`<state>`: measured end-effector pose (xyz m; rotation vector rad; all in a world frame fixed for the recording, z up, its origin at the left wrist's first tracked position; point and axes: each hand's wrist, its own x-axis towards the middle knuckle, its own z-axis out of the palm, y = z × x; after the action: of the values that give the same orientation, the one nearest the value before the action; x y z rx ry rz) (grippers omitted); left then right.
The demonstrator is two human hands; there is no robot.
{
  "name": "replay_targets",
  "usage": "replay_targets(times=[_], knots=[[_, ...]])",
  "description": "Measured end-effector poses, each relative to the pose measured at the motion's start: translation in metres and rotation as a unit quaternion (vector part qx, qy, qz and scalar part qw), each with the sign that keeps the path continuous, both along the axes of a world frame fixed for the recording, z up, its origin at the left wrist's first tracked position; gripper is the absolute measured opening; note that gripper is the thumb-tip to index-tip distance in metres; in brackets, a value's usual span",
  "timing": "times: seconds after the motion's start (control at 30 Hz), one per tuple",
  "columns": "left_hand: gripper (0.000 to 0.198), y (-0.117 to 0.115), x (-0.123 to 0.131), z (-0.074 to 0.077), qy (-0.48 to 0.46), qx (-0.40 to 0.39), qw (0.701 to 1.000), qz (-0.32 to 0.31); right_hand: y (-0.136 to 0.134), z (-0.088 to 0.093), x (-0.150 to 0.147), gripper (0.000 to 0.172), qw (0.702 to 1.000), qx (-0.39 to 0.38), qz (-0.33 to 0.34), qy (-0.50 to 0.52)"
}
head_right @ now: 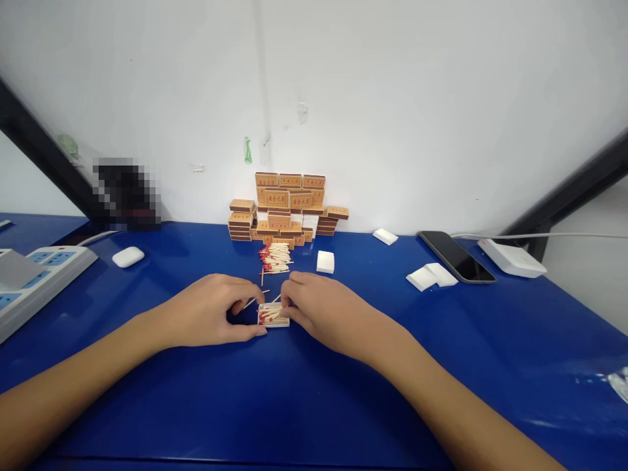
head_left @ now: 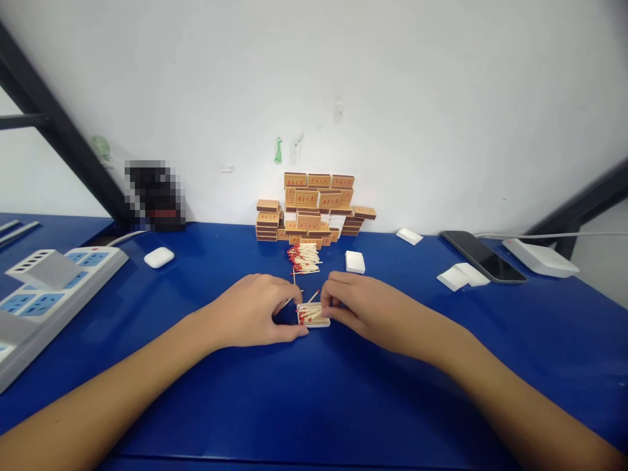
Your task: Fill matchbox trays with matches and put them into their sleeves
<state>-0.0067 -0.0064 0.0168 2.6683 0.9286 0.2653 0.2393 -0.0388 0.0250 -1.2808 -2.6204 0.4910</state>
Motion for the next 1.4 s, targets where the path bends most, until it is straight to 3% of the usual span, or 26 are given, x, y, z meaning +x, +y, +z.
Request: replay_targets(times=[0.3,0.57,0.8,1.07,1.4], knots=[[0.03,0.002,-0.002,-0.001,0.001,0.007,1.0,-0.001,0.0,-0.004,-0.005,0.008,0.996,-0.032,-0.032,0.08],[0.031,0.001,-0.002,0.0,0.002,0.005,1.0,0.003,0.002,-0.003,0.003,0.007,0.998,0.003,-0.037,0.043],[0.031,0.001,-0.001,0.001,0.009,0.002,1.0,-0.001,0.001,0.001,0.001,0.011,0.997,-0.038,-0.041,0.052],[0.031,0.001,-0.002,0.001,0.009,0.001,1.0,0.004,0.002,-0.008,-0.004,0.011,0.996,-0.031,-0.033,0.07],[0.03,0.002,-0.001,0.0,0.008,0.003,1.0,-0.003,-0.001,-0.003,0.0,0.012,0.998,-0.034,-0.008,0.05]])
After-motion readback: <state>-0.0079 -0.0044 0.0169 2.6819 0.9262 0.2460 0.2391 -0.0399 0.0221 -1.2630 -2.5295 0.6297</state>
